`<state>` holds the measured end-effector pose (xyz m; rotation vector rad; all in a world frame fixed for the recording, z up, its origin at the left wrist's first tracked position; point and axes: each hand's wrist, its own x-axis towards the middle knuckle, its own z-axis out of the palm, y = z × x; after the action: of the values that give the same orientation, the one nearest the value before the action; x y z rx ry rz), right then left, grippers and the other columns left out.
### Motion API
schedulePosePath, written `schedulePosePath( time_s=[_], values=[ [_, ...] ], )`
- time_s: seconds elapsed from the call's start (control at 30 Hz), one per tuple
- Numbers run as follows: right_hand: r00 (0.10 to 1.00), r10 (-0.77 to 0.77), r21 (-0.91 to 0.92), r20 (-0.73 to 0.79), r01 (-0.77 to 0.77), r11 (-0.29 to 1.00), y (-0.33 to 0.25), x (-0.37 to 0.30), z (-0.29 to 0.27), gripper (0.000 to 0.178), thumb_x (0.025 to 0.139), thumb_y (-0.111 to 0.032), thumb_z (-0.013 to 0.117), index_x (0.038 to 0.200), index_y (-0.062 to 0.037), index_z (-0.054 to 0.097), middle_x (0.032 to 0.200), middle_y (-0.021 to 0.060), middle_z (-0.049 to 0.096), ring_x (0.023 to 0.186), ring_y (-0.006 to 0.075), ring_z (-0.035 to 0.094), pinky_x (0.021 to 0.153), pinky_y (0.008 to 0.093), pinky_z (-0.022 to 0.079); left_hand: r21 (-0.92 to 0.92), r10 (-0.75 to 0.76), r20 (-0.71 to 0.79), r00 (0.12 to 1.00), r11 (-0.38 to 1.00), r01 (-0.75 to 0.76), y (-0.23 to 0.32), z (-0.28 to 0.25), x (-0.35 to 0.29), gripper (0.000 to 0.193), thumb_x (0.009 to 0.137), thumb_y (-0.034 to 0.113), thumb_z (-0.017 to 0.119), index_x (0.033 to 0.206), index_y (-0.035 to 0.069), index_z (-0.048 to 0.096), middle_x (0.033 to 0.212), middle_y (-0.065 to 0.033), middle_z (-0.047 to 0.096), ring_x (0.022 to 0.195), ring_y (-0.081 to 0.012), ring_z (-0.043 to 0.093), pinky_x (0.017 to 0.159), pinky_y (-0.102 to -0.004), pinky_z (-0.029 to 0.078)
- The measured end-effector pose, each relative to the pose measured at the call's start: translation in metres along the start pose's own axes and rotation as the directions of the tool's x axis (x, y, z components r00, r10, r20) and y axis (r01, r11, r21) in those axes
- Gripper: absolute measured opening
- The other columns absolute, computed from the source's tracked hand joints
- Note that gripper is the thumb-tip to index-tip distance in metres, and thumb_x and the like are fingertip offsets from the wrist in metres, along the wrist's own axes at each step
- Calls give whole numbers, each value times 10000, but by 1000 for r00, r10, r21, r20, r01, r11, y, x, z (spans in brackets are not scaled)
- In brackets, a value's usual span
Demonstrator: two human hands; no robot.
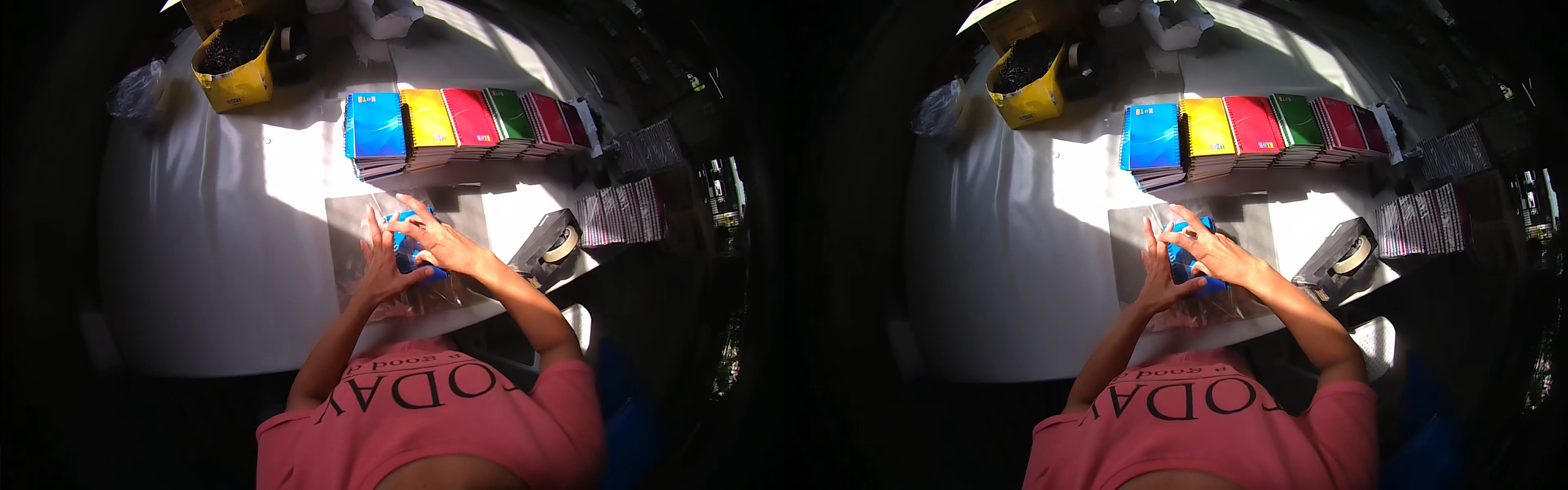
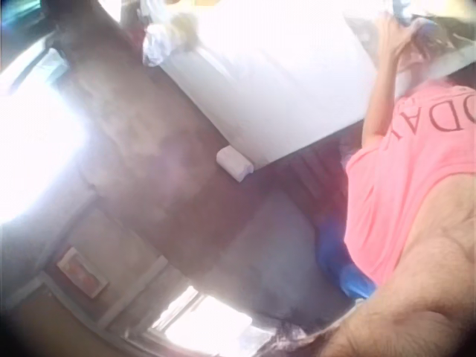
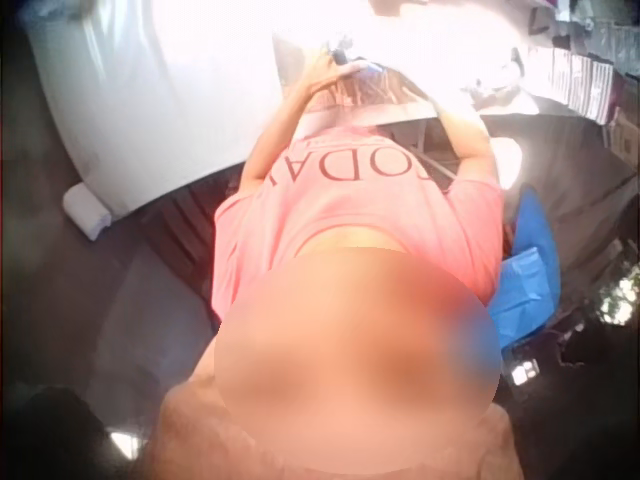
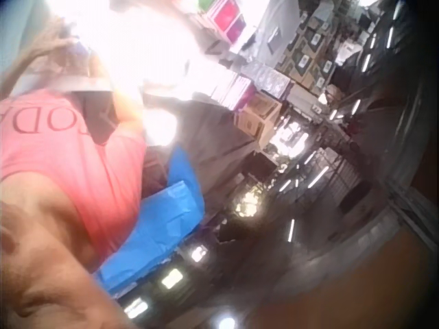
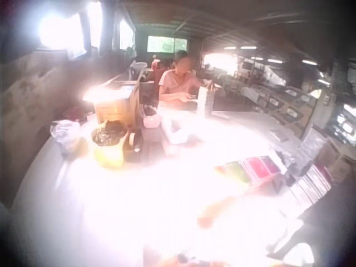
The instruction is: The person places small notebooks into clear plastic sleeves and then stacks the sleeved notebooks onto a larger pile.
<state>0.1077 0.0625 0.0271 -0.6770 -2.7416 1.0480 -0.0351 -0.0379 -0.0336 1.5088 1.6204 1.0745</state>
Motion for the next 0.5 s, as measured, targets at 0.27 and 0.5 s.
schedulePosePath(
  time_s=[0.27,0.5],
  values=[
    [956,290,-121,-33,-292,949,-33,-3,-1,1027,541,-28,788,1412,-279,306,1524,120,44,1317,362,313,1035,457,367,463,14,73,997,885,-47,-10,-17,25,426,664,435,766,1063,304,691,1503,-230,88,1361,-430,175,1052,-516,248],
    [-178,412,399,-893,-737,545,-1,-153,32,464,766,-214,747,1141,-29,546,1061,111,536,786,167,492,732,290,447,111,-29,200,979,994,6,1,-34,22,567,635,293,812,1168,336,624,1509,-220,-58,1216,-338,477,970,-418,428]
  ],
)
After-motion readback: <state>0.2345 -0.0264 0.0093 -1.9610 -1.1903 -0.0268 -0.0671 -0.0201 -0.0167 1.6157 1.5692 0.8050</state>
